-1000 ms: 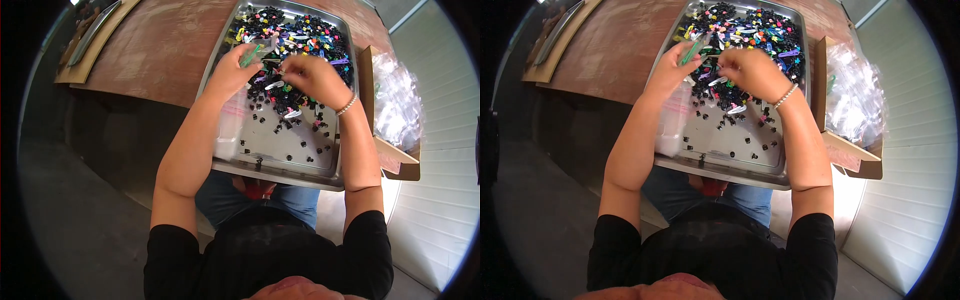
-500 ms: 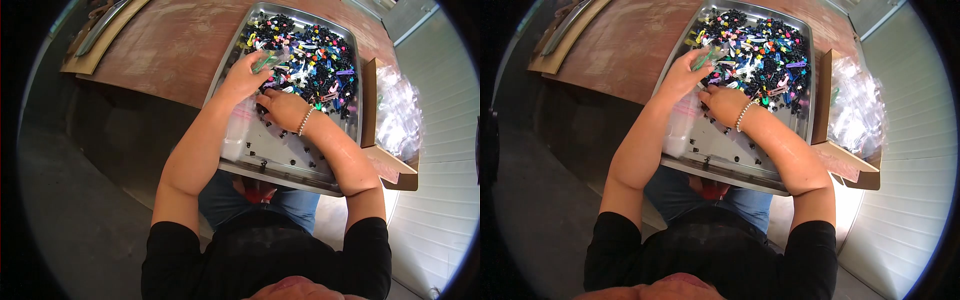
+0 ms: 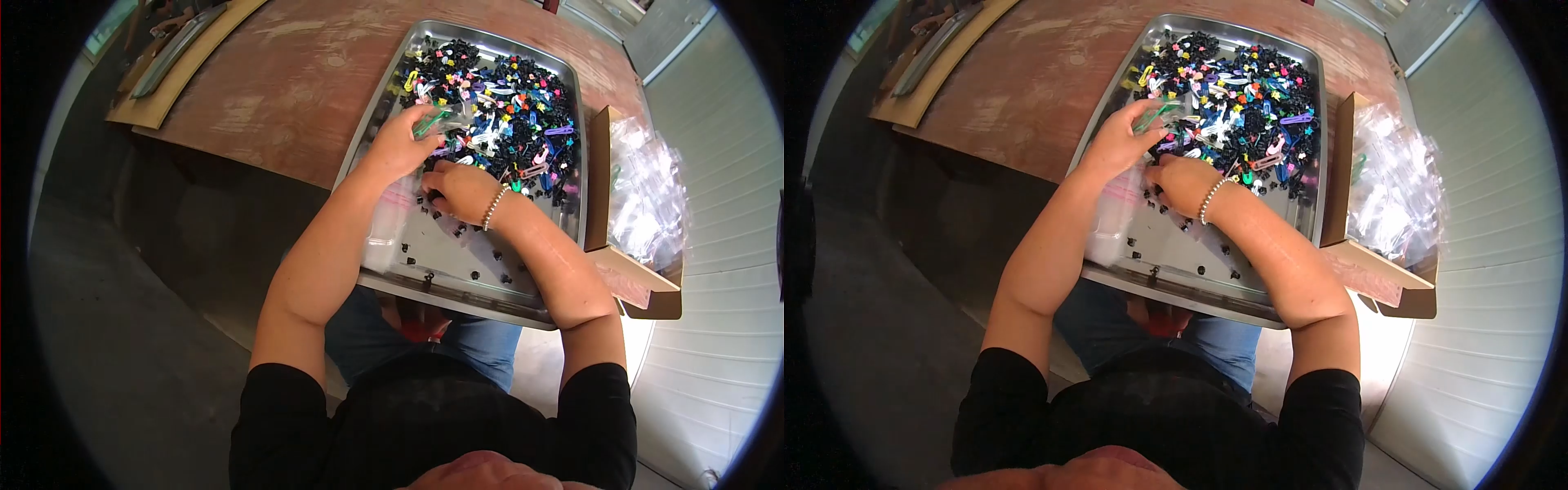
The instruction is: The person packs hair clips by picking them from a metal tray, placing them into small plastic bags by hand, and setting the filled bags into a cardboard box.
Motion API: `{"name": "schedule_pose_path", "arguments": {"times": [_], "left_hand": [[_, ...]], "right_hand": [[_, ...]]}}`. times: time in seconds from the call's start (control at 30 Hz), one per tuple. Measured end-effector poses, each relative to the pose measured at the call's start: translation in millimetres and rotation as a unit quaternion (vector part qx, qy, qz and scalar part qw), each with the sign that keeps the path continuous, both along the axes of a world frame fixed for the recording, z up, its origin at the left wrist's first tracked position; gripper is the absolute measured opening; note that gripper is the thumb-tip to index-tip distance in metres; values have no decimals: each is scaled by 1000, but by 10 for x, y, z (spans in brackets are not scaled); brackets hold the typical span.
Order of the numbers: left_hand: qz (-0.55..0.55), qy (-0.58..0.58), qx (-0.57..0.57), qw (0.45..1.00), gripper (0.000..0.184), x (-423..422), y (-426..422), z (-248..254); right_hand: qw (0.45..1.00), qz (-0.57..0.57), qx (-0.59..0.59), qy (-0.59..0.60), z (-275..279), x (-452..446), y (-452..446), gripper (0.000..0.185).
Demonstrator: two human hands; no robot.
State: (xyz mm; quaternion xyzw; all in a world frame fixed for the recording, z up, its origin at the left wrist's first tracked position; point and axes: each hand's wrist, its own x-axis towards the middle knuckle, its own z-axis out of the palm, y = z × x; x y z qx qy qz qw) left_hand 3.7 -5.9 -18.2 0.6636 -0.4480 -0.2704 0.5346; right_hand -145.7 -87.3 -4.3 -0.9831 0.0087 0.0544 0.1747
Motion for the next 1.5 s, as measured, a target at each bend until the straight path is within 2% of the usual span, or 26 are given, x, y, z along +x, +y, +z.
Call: {"name": "schedule_pose_path", "arguments": {"times": [0.1,0.17,0.2,0.27,0.33,0.47,0.57,0.67,0.73,0.87,0.93,0.97,1.03,1.07,1.13,1.17,1.2,1.27,1.3,1.4,1.43,1.47,1.5], "left_hand": [[-6,-23,-31,999,48,-8,0,-16],[15,-72,-16,997,48,-22,11,13],[17,-72,-18,997,48,-13,3,1],[24,-108,-36,993,48,1,-12,-53],[22,-135,-47,989,48,-27,-3,-7],[1,-189,-57,980,45,-85,8,17],[-36,-163,-27,986,46,-112,0,20],[-64,-164,-20,984,48,-133,-4,22],[-99,-113,-12,989,49,-146,0,70],[-107,-105,-33,988,49,-125,-6,8],[-128,-2,-25,991,53,-123,-12,-3],[-129,-2,-26,991,53,-115,-17,-3],[-170,150,-77,971,53,-116,-16,62],[-171,150,-79,971,53,-106,0,95],[-248,301,-23,921,58,-109,73,211],[-262,304,-14,916,61,-117,85,219],[-263,305,-16,915,61,-129,94,216],[-259,291,19,921,55,-152,99,204],[-264,287,28,920,55,-140,60,180],[-218,268,54,937,58,-77,28,137],[-210,264,33,941,53,-73,9,107],[-220,267,31,938,53,-62,2,87],[-191,245,51,949,51,-61,10,114]], "right_hand": [[999,11,32,-11,16,-36,-77,18],[992,29,75,-101,82,-89,-164,20],[992,31,73,-101,161,-116,-190,20],[967,12,182,-181,412,-191,-205,23],[946,-57,254,-193,621,-287,-211,22],[926,-149,209,-276,763,-365,-308,18],[941,-165,151,-253,736,-373,-368,18],[948,-105,141,-265,617,-321,-408,17],[948,-89,124,-278,612,-309,-390,19],[931,-143,164,-293,631,-330,-424,21],[926,-160,163,-302,615,-344,-479,22],[920,-180,172,-301,590,-343,-508,26],[920,-191,201,-278,626,-350,-491,40],[920,-191,199,-279,627,-349,-457,40],[908,-175,277,-261,599,-327,-392,44],[897,-150,306,-280,579,-292,-387,31],[898,-151,304,-280,559,-292,-429,31],[906,-160,300,-252,538,-325,-516,13],[884,-202,310,-286,632,-349,-483,6],[790,-269,439,-334,732,-509,-665,7],[813,-293,386,-324,760,-587,-712,11],[875,-356,231,-234,823,-695,-765,10],[875,-354,199,-262,812,-793,-832,10]]}}
